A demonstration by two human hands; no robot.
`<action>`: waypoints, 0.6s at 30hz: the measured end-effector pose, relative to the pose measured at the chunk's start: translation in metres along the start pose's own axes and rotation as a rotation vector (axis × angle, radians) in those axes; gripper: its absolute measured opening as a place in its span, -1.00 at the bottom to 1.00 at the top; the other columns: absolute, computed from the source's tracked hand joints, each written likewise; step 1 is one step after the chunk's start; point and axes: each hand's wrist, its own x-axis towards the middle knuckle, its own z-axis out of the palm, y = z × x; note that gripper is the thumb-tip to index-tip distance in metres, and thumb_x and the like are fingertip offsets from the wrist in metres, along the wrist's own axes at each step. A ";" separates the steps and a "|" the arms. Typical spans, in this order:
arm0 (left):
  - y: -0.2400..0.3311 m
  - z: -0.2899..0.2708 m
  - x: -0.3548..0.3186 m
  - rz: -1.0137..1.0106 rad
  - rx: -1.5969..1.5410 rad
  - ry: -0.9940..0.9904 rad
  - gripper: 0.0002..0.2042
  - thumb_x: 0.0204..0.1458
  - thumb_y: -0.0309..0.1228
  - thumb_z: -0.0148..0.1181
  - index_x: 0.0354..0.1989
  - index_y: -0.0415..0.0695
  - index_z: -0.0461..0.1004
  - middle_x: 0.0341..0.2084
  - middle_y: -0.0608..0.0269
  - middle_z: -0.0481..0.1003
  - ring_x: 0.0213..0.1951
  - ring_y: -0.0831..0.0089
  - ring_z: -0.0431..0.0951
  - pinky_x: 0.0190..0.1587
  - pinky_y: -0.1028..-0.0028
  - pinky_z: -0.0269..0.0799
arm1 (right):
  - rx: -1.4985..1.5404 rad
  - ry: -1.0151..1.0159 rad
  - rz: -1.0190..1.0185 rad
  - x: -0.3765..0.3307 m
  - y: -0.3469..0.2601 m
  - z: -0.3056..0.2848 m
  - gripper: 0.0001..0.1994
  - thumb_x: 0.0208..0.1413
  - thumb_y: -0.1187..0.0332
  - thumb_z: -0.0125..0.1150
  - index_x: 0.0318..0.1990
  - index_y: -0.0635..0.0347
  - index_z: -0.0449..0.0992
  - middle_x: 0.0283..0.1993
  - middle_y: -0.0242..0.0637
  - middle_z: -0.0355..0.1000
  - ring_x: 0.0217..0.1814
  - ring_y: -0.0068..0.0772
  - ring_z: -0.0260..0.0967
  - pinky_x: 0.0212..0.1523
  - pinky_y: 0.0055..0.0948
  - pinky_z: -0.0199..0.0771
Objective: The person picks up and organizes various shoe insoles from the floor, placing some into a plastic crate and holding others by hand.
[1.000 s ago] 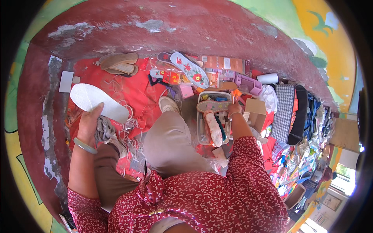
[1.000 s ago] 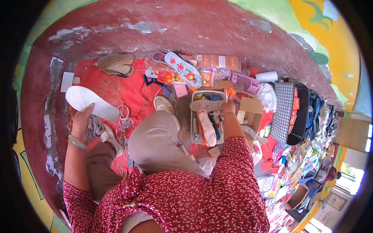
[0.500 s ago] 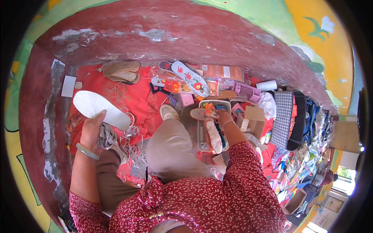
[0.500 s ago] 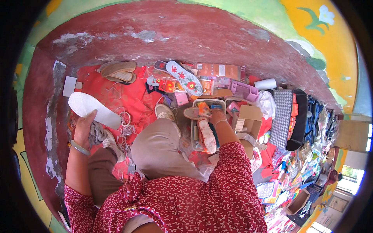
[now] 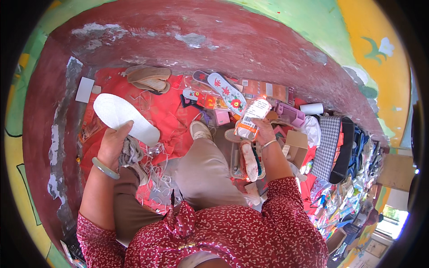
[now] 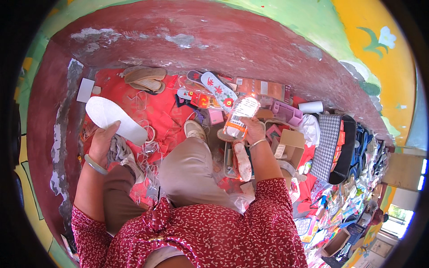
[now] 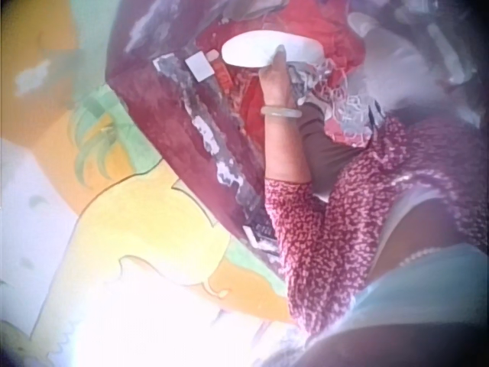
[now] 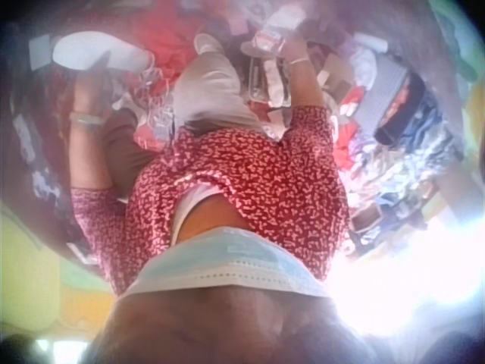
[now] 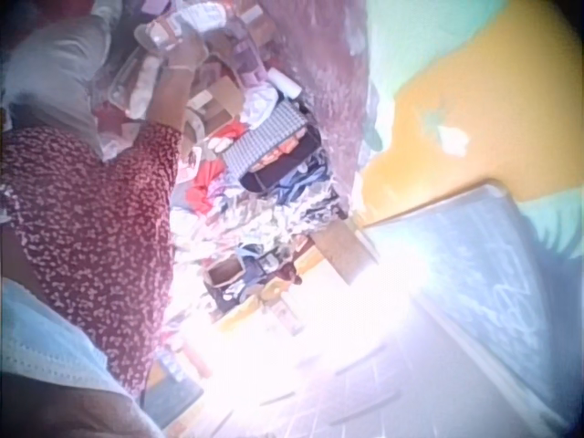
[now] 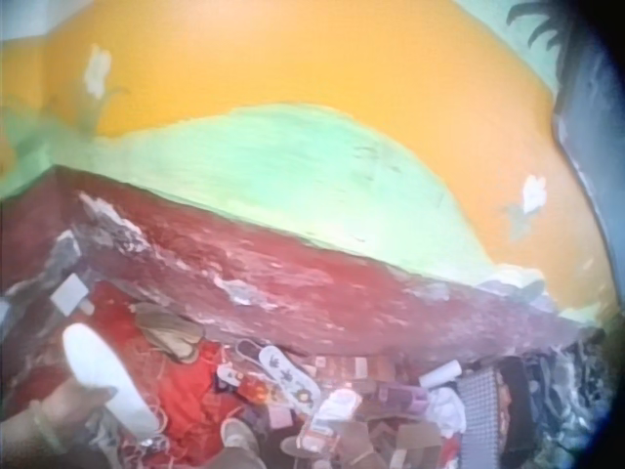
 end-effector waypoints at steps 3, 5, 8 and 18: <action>0.002 0.000 -0.002 -0.034 -0.014 -0.008 -0.83 0.05 -0.37 0.06 -0.29 -0.23 0.43 -0.55 0.26 0.48 -0.60 0.50 0.45 -0.54 0.55 0.35 | -0.088 -0.067 -0.086 -0.003 0.002 0.028 -0.61 -0.07 0.66 0.09 -0.02 0.23 0.34 -0.09 -0.27 0.41 -0.10 -0.34 0.41 -0.07 -0.33 0.45; 0.001 -0.003 -0.003 -0.002 -0.060 -0.005 -0.82 0.04 -0.40 0.08 -0.28 -0.26 0.43 -0.54 0.26 0.48 -0.60 0.52 0.46 -0.56 0.54 0.36 | -0.145 -0.051 -0.062 0.000 0.004 0.032 -0.57 -0.06 0.67 0.07 0.04 0.23 0.29 -0.06 -0.29 0.39 -0.07 -0.38 0.38 -0.05 -0.37 0.42; -0.003 -0.012 -0.005 0.034 -0.056 0.003 -0.80 0.03 -0.42 0.09 -0.25 -0.29 0.44 -0.50 0.25 0.49 -0.57 0.51 0.48 -0.53 0.54 0.39 | -0.289 0.017 -0.072 0.001 0.013 0.053 -0.61 -0.03 0.62 0.08 0.02 0.28 0.31 -0.09 -0.28 0.39 -0.09 -0.39 0.38 -0.04 -0.39 0.39; 0.007 -0.018 -0.012 -0.047 -0.009 -0.087 -0.80 0.01 -0.40 0.12 -0.23 -0.26 0.47 -0.41 0.32 0.49 -0.40 0.58 0.45 -0.34 0.55 0.35 | -0.360 0.078 -0.215 0.001 -0.007 0.063 -0.69 0.03 0.58 -0.01 -0.02 0.32 0.35 -0.10 -0.31 0.40 -0.05 -0.45 0.34 -0.05 -0.43 0.36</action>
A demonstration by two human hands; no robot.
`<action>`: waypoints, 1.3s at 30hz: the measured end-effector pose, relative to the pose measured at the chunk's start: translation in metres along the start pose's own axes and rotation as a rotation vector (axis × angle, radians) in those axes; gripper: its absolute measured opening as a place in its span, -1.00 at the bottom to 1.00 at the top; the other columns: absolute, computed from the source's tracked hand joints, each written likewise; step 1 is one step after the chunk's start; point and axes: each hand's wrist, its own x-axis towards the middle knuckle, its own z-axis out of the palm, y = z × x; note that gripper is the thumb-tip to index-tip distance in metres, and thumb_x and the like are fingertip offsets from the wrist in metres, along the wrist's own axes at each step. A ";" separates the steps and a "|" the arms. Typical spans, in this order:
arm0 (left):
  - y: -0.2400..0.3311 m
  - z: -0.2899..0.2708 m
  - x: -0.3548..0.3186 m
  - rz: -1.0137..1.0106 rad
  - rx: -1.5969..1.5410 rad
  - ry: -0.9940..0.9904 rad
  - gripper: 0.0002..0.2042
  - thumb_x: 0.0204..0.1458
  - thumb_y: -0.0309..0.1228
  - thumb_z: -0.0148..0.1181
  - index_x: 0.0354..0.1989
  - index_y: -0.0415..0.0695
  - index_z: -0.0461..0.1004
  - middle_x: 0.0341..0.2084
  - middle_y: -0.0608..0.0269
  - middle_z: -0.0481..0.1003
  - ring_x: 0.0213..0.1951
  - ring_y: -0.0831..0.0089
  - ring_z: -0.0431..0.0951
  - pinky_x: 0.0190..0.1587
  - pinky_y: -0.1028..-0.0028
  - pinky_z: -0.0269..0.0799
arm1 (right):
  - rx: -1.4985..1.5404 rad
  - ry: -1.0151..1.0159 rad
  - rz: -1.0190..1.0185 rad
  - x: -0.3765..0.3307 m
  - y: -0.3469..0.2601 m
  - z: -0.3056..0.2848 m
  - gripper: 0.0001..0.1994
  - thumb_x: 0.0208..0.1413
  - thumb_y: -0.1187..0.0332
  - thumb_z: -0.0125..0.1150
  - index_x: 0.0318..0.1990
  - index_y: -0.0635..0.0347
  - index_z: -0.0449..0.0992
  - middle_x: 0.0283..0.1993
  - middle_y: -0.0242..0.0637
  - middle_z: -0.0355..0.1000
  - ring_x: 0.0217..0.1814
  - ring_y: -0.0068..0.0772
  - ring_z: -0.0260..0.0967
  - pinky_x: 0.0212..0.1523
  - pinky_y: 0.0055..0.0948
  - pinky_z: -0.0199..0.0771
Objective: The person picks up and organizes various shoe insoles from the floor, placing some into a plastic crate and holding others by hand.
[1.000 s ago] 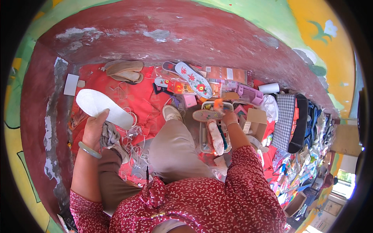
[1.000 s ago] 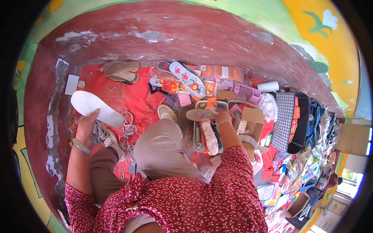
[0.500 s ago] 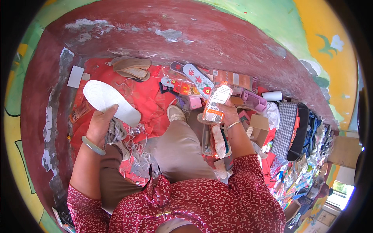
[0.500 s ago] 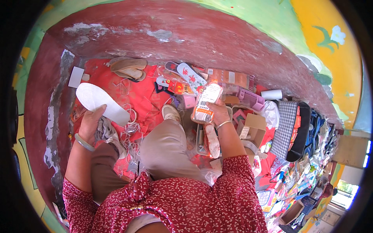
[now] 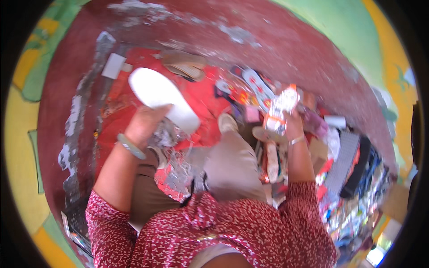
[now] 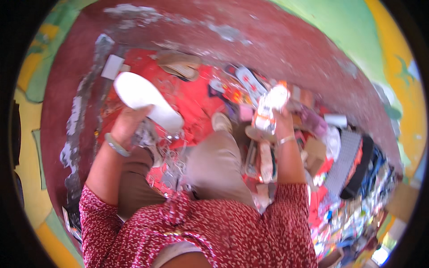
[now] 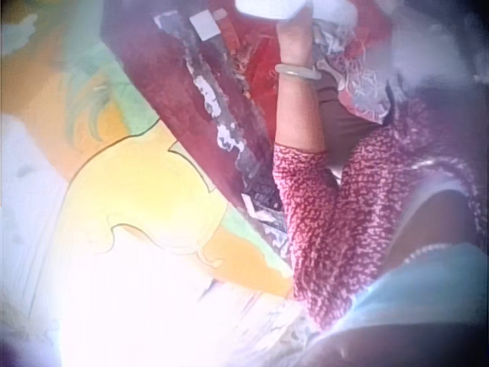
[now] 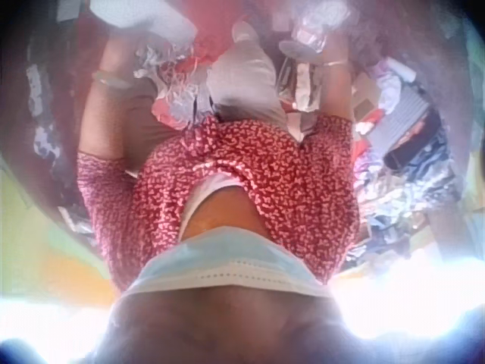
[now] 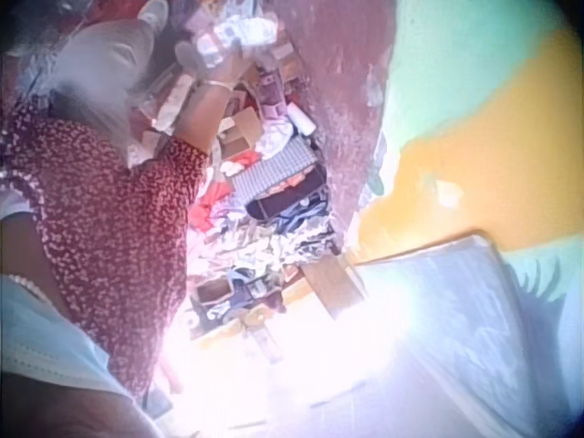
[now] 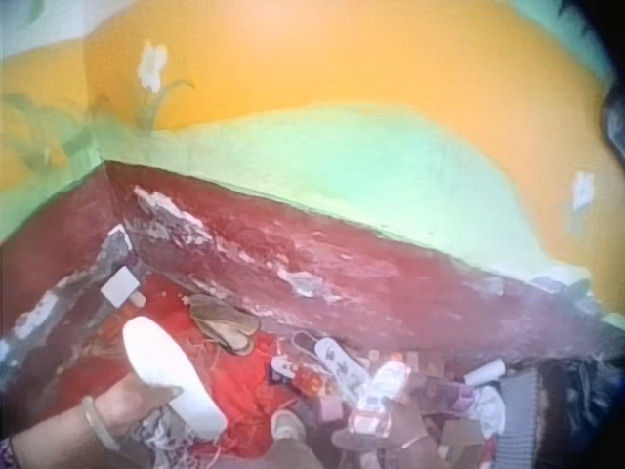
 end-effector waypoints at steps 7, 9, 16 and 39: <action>-0.013 -0.003 -0.002 0.110 0.007 0.042 -0.79 0.01 -0.47 0.08 -0.17 -0.22 0.41 -0.39 0.31 0.49 -0.40 0.54 0.48 -0.34 0.55 0.38 | -0.597 0.283 -0.108 -0.006 -0.022 -0.138 -0.68 -0.02 0.53 0.02 -0.05 0.24 0.38 -0.15 -0.30 0.42 -0.17 -0.48 0.35 -0.17 -0.47 0.34; -0.018 0.006 0.007 0.117 -0.019 0.030 -0.79 0.01 -0.47 0.09 -0.16 -0.22 0.41 -0.40 0.31 0.49 -0.42 0.54 0.48 -0.37 0.55 0.38 | -1.062 0.349 -0.123 -0.030 -0.023 -0.179 -0.66 -0.07 0.50 0.07 -0.06 0.20 0.40 -0.21 -0.31 0.43 -0.21 -0.46 0.36 -0.20 -0.45 0.35; -0.017 -0.002 0.007 0.078 0.003 0.056 -0.77 0.00 -0.47 0.10 -0.15 -0.26 0.42 -0.33 0.30 0.48 -0.33 0.54 0.46 -0.26 0.53 0.35 | -1.411 0.003 -0.013 -0.029 0.050 -0.178 -0.73 -0.14 0.43 0.03 -0.19 0.18 0.41 -0.22 0.04 0.41 -0.12 0.01 0.37 -0.09 -0.19 0.34; 0.033 -0.018 -0.035 0.292 -0.156 0.282 -0.80 0.02 -0.48 0.07 -0.17 -0.24 0.39 -0.42 0.29 0.47 -0.44 0.57 0.44 -0.40 0.57 0.35 | -1.501 -0.386 0.109 0.092 0.019 -0.097 -0.60 -0.01 0.38 0.00 0.06 0.08 0.28 -0.07 -0.04 0.39 -0.02 -0.18 0.36 -0.02 -0.26 0.31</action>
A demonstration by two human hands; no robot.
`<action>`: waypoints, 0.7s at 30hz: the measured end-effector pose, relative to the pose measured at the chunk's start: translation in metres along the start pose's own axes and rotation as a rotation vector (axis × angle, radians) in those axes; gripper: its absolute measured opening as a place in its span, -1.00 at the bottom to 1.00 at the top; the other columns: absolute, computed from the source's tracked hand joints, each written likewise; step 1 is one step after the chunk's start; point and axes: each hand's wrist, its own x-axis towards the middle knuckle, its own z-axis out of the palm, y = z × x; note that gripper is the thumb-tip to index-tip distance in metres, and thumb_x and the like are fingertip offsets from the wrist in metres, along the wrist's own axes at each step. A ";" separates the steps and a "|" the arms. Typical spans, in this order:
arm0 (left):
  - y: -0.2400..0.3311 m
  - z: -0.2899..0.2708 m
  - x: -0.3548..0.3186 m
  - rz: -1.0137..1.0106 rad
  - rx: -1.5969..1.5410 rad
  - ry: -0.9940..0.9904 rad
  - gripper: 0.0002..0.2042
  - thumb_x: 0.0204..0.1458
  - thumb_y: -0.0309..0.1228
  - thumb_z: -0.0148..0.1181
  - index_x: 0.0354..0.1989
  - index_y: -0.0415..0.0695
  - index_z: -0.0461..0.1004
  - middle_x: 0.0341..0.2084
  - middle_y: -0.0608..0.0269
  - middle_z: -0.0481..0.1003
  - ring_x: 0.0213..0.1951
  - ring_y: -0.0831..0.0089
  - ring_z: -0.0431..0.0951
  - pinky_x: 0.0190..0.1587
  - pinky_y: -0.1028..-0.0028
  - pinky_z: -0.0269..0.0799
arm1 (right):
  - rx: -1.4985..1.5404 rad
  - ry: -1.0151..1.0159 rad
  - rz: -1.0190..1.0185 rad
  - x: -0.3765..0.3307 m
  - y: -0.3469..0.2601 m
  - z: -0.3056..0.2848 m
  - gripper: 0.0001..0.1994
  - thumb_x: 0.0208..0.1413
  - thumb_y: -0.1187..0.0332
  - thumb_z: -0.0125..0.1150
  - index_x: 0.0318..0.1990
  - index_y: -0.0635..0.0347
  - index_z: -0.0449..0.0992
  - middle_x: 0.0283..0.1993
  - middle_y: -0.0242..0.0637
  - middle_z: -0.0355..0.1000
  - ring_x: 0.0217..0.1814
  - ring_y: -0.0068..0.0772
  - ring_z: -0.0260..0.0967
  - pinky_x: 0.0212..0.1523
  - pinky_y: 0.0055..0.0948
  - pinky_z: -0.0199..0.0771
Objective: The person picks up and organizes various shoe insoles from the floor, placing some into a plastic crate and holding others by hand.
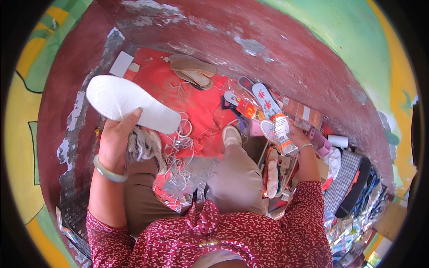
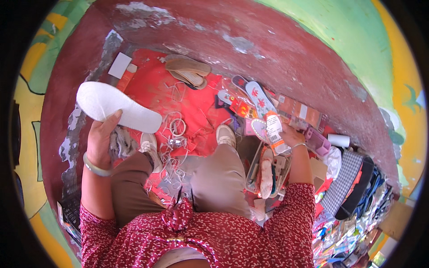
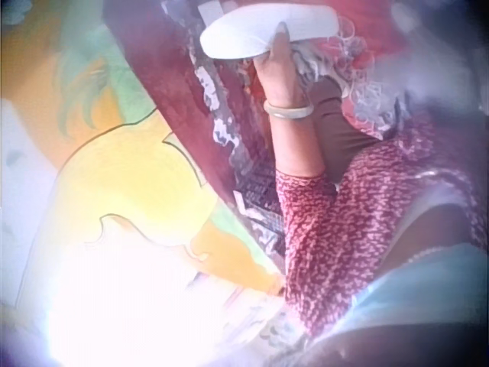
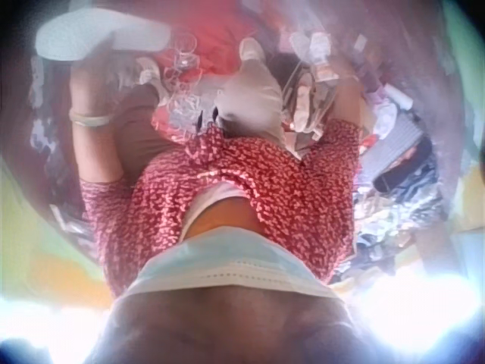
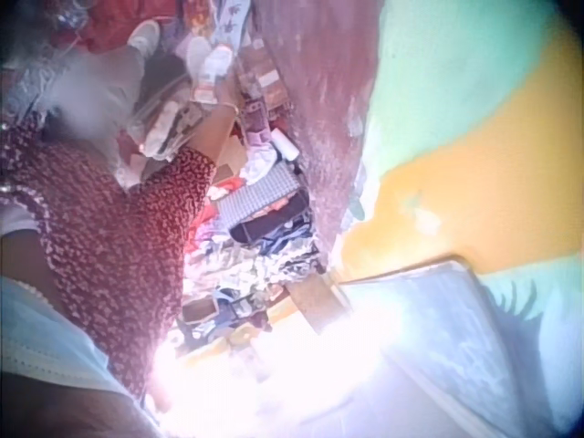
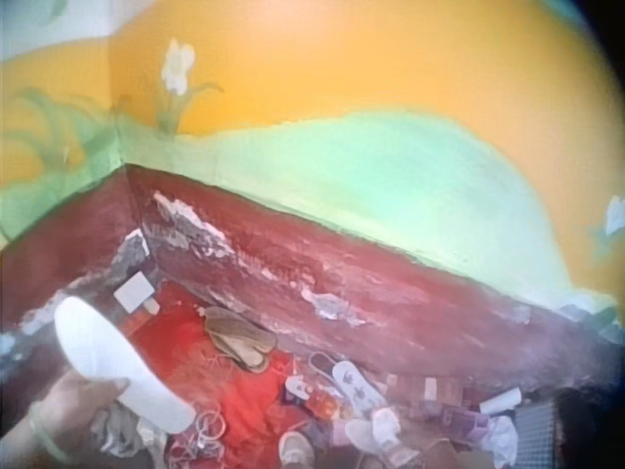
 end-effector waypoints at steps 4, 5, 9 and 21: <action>0.033 -0.004 -0.037 0.014 -0.077 0.137 -0.82 0.03 -0.46 0.06 -0.22 -0.28 0.38 -0.56 0.23 0.46 -0.54 0.51 0.44 -0.47 0.54 0.37 | 0.957 -0.116 -0.168 0.027 -0.099 -0.001 -0.54 -0.05 0.61 -0.08 0.11 0.30 0.22 -0.02 -0.25 0.34 0.00 -0.43 0.29 0.03 -0.45 0.26; 0.037 -0.002 -0.045 0.002 -0.123 0.119 -0.81 0.03 -0.47 0.05 -0.21 -0.30 0.37 -0.56 0.21 0.46 -0.54 0.50 0.45 -0.48 0.54 0.38 | 0.971 -0.085 -0.201 0.045 -0.109 0.003 -0.54 -0.05 0.62 -0.10 0.11 0.31 0.21 -0.01 -0.27 0.33 0.01 -0.42 0.29 0.03 -0.45 0.26; 0.019 -0.004 -0.070 -0.106 -0.252 0.128 -0.79 0.02 -0.52 0.06 -0.16 -0.29 0.35 -0.49 0.15 0.48 -0.52 0.42 0.48 -0.48 0.51 0.42 | 0.971 -0.108 -0.317 0.126 -0.185 0.014 -0.55 -0.04 0.63 -0.11 0.10 0.31 0.22 -0.02 -0.27 0.33 0.00 -0.42 0.29 0.04 -0.44 0.25; 0.007 -0.033 -0.034 -0.174 -0.167 0.196 -0.81 0.04 -0.48 0.05 -0.20 -0.30 0.36 -0.50 0.08 0.48 -0.53 0.34 0.48 -0.44 0.45 0.39 | 0.300 0.078 -0.449 0.305 -0.363 0.044 -0.61 -0.06 0.47 -0.06 0.01 0.31 0.29 -0.03 0.00 0.36 0.05 -0.15 0.29 0.06 -0.33 0.24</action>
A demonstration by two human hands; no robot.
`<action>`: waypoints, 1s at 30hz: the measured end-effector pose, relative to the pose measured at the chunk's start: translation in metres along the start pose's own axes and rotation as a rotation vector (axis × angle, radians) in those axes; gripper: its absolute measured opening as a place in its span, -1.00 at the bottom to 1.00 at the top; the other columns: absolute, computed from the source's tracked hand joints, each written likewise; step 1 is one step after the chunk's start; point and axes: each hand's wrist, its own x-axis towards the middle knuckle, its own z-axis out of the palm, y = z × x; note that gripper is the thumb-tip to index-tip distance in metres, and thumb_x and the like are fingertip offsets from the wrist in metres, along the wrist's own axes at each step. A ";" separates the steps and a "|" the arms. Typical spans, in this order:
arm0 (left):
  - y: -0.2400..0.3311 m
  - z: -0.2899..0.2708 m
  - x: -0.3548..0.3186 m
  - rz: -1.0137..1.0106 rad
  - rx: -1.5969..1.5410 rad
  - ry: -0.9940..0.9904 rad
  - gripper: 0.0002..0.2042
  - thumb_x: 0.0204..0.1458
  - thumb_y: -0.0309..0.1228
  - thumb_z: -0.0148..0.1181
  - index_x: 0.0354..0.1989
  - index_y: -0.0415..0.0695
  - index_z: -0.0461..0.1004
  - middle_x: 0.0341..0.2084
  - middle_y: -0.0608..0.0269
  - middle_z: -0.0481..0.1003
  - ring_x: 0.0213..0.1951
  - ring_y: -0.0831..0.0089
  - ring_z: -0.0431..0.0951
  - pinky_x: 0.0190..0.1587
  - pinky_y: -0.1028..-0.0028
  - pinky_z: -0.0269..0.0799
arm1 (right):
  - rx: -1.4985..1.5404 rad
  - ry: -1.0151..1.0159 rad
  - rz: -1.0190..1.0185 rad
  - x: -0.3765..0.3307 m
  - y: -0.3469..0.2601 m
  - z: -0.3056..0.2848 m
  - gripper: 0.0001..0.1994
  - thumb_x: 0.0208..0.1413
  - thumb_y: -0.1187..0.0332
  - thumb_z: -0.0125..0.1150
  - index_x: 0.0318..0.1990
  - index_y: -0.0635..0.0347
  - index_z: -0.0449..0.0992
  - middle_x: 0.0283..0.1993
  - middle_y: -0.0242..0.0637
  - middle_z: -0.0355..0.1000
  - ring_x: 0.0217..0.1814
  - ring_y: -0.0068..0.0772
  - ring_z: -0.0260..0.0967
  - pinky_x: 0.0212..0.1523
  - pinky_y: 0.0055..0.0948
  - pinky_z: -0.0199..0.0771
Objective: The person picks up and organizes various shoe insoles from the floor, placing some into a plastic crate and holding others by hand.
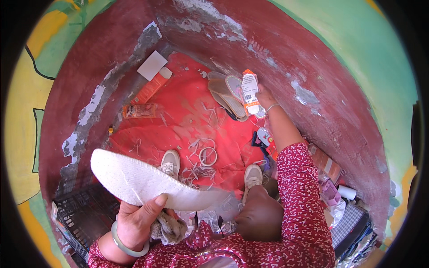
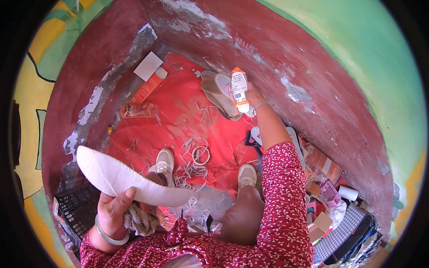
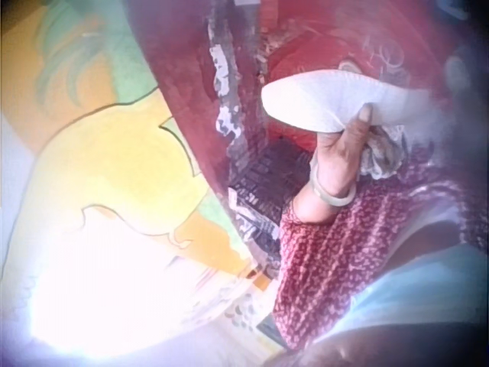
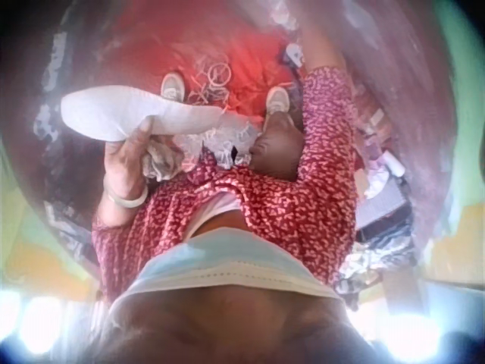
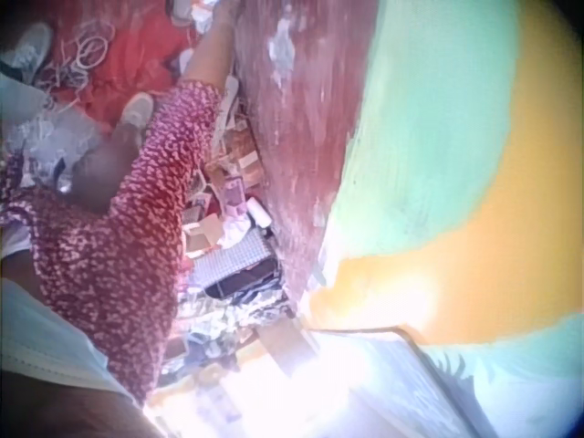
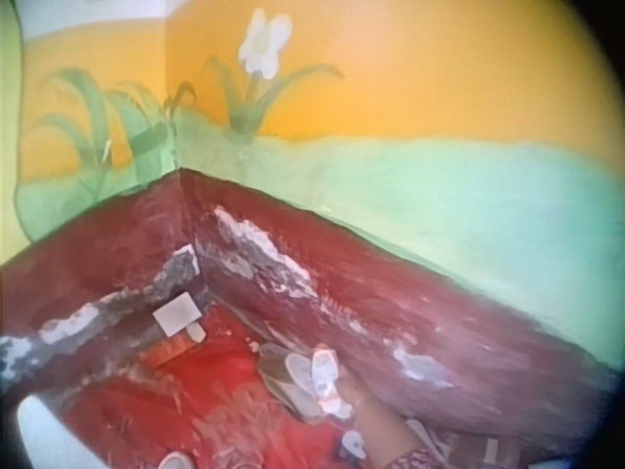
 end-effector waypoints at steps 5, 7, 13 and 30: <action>0.010 -0.003 0.012 -0.014 -0.001 0.044 -0.80 0.02 -0.44 0.08 -0.23 -0.29 0.36 -0.55 0.08 0.47 -0.55 0.33 0.48 -0.47 0.47 0.38 | -0.280 0.136 0.073 0.026 0.003 0.005 -0.63 -0.06 0.39 -0.19 -0.06 0.29 0.31 0.00 0.17 0.29 0.08 0.13 0.23 0.09 -0.14 0.20; 0.016 -0.007 0.011 -0.028 0.006 0.058 -0.79 0.02 -0.43 0.08 -0.23 -0.30 0.36 -0.57 0.07 0.47 -0.56 0.33 0.47 -0.48 0.47 0.37 | -0.321 0.113 0.109 0.017 -0.013 0.001 -0.63 -0.05 0.38 -0.20 -0.06 0.27 0.31 0.00 0.20 0.27 0.07 0.15 0.23 0.09 -0.11 0.20; 0.019 -0.009 0.018 0.002 -0.001 0.047 -0.77 0.02 -0.40 0.09 -0.24 -0.32 0.36 -0.60 0.05 0.47 -0.60 0.31 0.47 -0.54 0.46 0.37 | -0.373 0.100 0.159 0.005 0.020 -0.022 -0.64 -0.04 0.38 -0.19 -0.04 0.20 0.32 -0.03 0.21 0.29 0.06 0.15 0.24 0.05 -0.12 0.23; 0.029 0.016 0.055 0.005 0.027 0.100 -0.78 0.01 -0.42 0.10 -0.23 -0.30 0.34 -0.61 0.06 0.46 -0.60 0.33 0.46 -0.52 0.47 0.37 | -0.507 -0.183 0.134 0.035 -0.001 0.038 -0.57 -0.04 0.41 0.00 0.07 0.06 0.30 0.04 0.02 0.30 0.10 -0.07 0.25 0.06 -0.28 0.29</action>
